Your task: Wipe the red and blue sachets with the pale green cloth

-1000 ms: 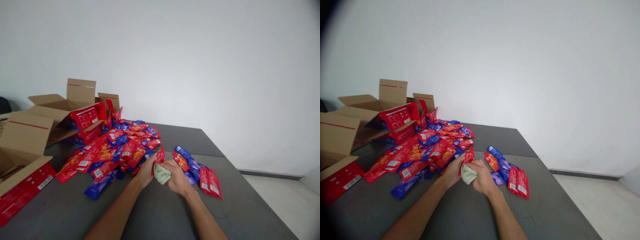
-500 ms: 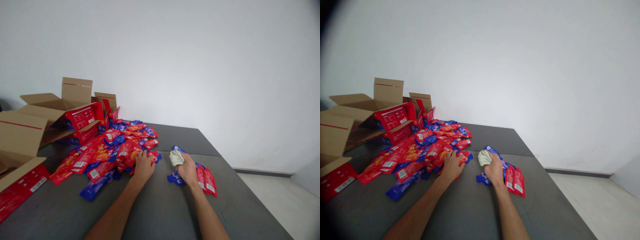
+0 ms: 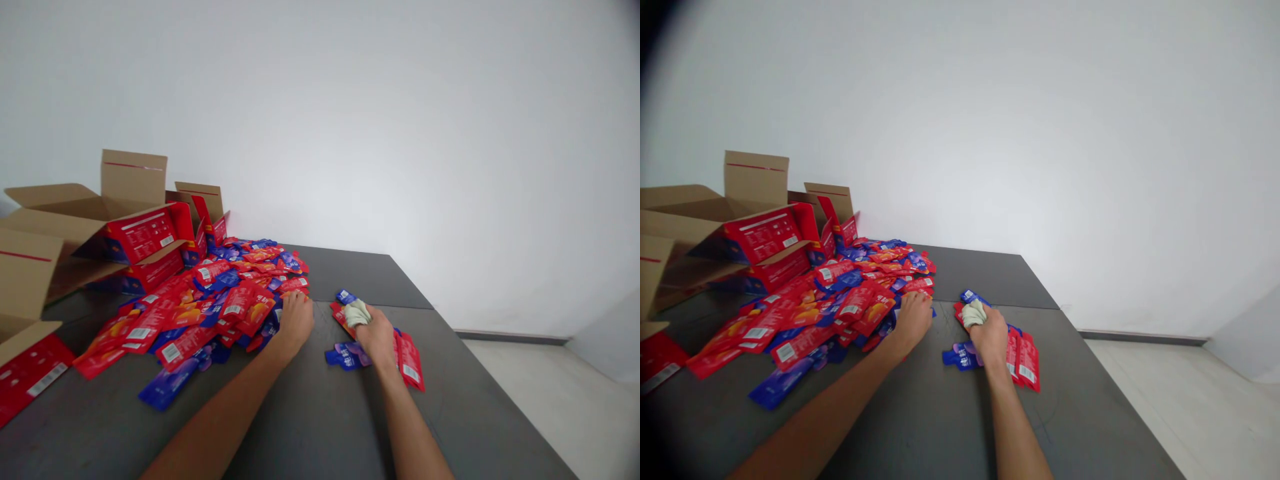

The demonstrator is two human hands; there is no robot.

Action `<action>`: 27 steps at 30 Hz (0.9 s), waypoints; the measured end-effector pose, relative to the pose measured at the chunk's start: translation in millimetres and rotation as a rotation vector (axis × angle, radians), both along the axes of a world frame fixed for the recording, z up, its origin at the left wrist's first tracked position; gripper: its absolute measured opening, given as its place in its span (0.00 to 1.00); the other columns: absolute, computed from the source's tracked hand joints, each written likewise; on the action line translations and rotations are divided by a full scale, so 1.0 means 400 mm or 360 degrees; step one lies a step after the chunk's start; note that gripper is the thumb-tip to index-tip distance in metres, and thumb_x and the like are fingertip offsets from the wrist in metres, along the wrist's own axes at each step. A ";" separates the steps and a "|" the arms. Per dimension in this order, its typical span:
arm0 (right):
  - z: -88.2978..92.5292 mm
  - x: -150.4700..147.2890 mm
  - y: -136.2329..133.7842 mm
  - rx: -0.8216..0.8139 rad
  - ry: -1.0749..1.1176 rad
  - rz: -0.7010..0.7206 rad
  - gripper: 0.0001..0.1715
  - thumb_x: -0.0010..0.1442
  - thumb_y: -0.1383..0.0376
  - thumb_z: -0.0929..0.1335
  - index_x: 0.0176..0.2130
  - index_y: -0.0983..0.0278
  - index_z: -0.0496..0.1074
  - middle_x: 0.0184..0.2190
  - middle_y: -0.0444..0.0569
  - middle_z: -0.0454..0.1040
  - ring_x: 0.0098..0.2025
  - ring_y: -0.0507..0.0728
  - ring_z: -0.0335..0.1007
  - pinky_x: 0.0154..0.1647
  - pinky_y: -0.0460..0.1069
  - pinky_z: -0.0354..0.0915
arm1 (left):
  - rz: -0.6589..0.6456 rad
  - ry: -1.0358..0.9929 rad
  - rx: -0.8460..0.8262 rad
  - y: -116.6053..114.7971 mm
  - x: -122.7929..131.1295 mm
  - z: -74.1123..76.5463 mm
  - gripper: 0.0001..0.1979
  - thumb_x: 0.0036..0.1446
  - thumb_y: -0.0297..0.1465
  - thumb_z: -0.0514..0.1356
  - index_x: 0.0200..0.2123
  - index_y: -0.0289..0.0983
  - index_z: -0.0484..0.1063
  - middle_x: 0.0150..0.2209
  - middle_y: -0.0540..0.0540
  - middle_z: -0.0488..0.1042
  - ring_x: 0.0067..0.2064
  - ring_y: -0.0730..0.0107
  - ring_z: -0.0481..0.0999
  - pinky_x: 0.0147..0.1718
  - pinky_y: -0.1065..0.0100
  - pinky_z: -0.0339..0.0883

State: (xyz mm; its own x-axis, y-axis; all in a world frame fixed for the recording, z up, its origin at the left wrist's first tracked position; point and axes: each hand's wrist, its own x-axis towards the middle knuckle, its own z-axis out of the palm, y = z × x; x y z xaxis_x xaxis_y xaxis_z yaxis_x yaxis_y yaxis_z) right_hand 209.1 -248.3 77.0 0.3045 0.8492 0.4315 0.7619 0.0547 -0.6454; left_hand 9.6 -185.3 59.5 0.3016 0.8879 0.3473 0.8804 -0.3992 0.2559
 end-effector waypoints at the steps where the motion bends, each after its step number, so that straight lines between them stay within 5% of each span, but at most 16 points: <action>1: 0.005 0.006 -0.001 -0.0024 0.0015 -0.0037 0.19 0.59 0.55 0.69 0.47 0.60 0.80 0.38 0.51 0.82 0.37 0.61 0.78 0.37 0.49 0.69 | -0.0094 -0.0032 -0.0068 -0.013 0.020 -0.011 0.16 0.63 0.29 0.51 0.40 0.33 0.79 0.45 0.31 0.76 0.53 0.48 0.68 0.52 0.52 0.57; 5: 0.017 0.020 -0.007 -0.0053 0.0039 -0.0148 0.22 0.58 0.55 0.69 0.48 0.62 0.80 0.41 0.54 0.82 0.38 0.61 0.79 0.38 0.49 0.69 | -0.0414 -0.0165 -0.0261 -0.084 0.102 -0.056 0.12 0.56 0.40 0.61 0.30 0.39 0.80 0.35 0.39 0.78 0.44 0.53 0.74 0.49 0.57 0.61; 9: 0.014 0.021 -0.008 -0.0060 0.0051 -0.0135 0.21 0.58 0.55 0.69 0.49 0.60 0.79 0.41 0.53 0.82 0.40 0.61 0.79 0.41 0.50 0.70 | -0.0641 -0.0343 -0.0395 -0.124 0.146 -0.057 0.11 0.48 0.34 0.66 0.36 0.39 0.79 0.41 0.38 0.79 0.47 0.50 0.74 0.51 0.57 0.62; 16: 0.001 0.022 0.000 0.0016 0.0162 -0.0070 0.22 0.57 0.55 0.70 0.48 0.61 0.79 0.41 0.53 0.82 0.40 0.62 0.78 0.44 0.53 0.71 | -0.0391 -0.0702 -0.1124 -0.102 0.068 -0.047 0.05 0.38 0.26 0.66 0.23 0.37 0.74 0.21 0.49 0.72 0.26 0.63 0.74 0.27 0.67 0.63; 19: 0.002 0.003 0.000 0.0112 0.0238 0.0049 0.22 0.58 0.55 0.70 0.49 0.61 0.79 0.43 0.53 0.81 0.42 0.62 0.77 0.45 0.54 0.71 | -0.0356 -0.1390 -0.1478 -0.099 0.008 -0.059 0.11 0.43 0.27 0.63 0.35 0.36 0.75 0.28 0.46 0.76 0.27 0.64 0.76 0.26 0.68 0.67; 22: 0.006 -0.033 -0.005 0.0225 0.0278 0.0212 0.20 0.60 0.55 0.69 0.49 0.60 0.79 0.45 0.51 0.80 0.44 0.61 0.76 0.47 0.54 0.71 | -0.0407 -0.2143 -0.1673 -0.107 -0.040 -0.052 0.25 0.45 0.25 0.63 0.50 0.37 0.70 0.41 0.42 0.78 0.37 0.61 0.80 0.37 0.60 0.73; 27: 0.002 -0.098 -0.019 0.0436 0.0147 0.0568 0.17 0.62 0.64 0.68 0.50 0.60 0.77 0.47 0.52 0.78 0.48 0.61 0.74 0.52 0.56 0.67 | -0.0727 -0.2572 -0.1750 -0.124 -0.068 -0.007 0.43 0.39 0.19 0.60 0.62 0.44 0.62 0.50 0.41 0.76 0.45 0.59 0.79 0.49 0.51 0.70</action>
State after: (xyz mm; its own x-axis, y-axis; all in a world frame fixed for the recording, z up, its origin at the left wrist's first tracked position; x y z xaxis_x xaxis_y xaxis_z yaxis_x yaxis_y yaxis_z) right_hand 169.8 -256.0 78.0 0.0616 0.7663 0.6395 0.6044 0.4812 -0.6349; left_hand -17.8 -234.9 56.5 0.5497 0.8334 -0.0571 -0.4703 0.3653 0.8034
